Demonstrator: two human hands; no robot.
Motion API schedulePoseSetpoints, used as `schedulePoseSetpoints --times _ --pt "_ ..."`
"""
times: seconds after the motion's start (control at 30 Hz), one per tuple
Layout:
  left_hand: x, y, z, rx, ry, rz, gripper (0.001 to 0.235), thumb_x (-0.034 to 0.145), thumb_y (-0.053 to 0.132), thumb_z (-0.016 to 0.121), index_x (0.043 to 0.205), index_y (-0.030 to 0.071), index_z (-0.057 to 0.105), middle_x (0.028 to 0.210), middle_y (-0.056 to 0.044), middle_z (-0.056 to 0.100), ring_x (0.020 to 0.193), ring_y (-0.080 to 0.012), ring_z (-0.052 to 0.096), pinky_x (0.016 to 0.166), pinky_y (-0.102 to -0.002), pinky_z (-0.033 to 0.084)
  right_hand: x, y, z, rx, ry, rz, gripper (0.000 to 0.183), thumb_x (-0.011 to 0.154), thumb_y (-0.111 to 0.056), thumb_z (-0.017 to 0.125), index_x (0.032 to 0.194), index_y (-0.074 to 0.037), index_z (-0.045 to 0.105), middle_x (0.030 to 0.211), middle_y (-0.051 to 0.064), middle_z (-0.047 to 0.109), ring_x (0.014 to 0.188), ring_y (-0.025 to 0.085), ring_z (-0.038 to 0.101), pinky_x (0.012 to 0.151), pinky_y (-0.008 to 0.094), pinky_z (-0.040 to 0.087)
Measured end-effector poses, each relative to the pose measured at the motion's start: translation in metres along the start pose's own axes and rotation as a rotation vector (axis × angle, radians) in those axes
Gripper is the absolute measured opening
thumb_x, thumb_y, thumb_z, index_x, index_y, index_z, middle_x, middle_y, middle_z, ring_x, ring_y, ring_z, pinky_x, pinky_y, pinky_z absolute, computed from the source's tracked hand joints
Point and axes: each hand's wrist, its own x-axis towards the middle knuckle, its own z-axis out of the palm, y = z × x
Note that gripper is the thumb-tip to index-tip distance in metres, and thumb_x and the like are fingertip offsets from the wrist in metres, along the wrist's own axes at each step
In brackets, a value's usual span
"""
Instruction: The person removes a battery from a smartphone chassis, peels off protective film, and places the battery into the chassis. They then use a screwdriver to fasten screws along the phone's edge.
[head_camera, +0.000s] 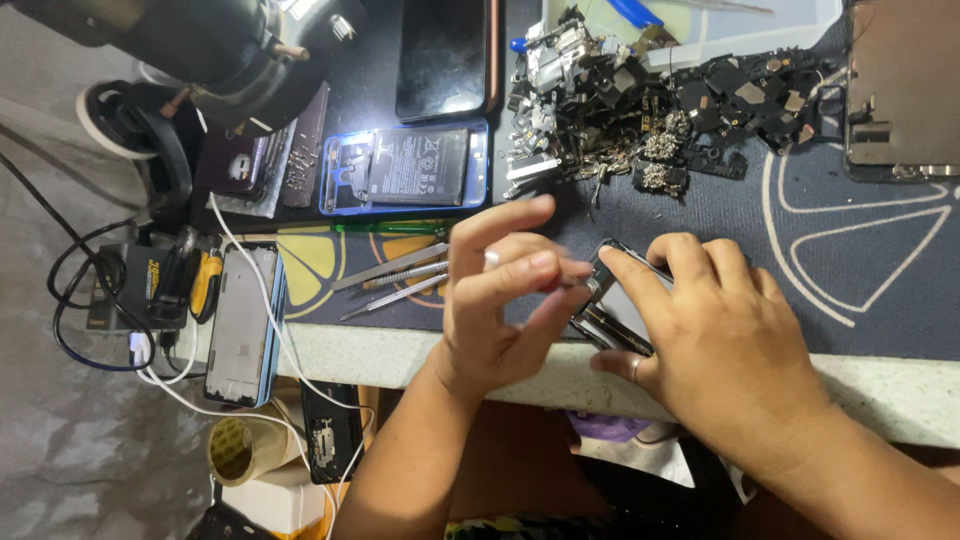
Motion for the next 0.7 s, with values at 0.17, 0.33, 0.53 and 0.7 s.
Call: schedulePoseSetpoints --times 0.17,0.33,0.53,0.7 --pt "-0.0046 -0.0040 0.0004 0.065 0.009 0.013 0.062 0.095 -0.011 0.077 0.141 0.014 0.043 0.147 -0.019 0.047 0.100 -0.0204 0.071 0.082 -0.027 0.064 0.0006 0.0012 -0.0001 0.007 -0.002 -0.003 0.088 0.064 -0.057 0.080 0.141 -0.019 0.062 0.118 0.004 0.058 0.107 0.028 0.056 0.084 0.042 0.049" --pt "-0.0060 -0.0034 0.0032 0.051 0.055 -0.050 0.063 0.090 -0.005 0.087 0.136 0.011 0.047 0.137 -0.020 0.048 0.094 -0.0173 0.070 0.073 -0.024 0.064 0.0004 0.0006 -0.0007 0.013 -0.008 -0.001 0.088 0.065 -0.060 0.079 0.141 -0.019 0.062 0.118 0.004 0.058 0.107 0.028 0.056 0.085 0.042 0.049" --pt "0.0000 -0.0015 0.0031 0.054 0.058 0.004 0.058 0.096 -0.011 0.076 0.140 0.010 0.046 0.141 -0.021 0.046 0.101 -0.0191 0.071 0.076 -0.025 0.064 0.0010 0.0000 -0.0004 0.007 -0.011 0.006 0.088 0.063 -0.058 0.080 0.140 -0.019 0.062 0.118 0.004 0.058 0.107 0.028 0.056 0.085 0.042 0.050" --pt "0.0001 0.0009 0.0026 0.061 0.053 0.008 0.055 0.102 -0.010 0.074 0.144 0.012 0.044 0.143 -0.020 0.049 0.105 -0.0159 0.072 0.083 -0.027 0.065 0.0009 -0.0002 -0.0002 0.004 -0.005 0.008 0.088 0.063 -0.059 0.079 0.139 -0.019 0.062 0.118 0.004 0.058 0.107 0.028 0.056 0.084 0.042 0.049"
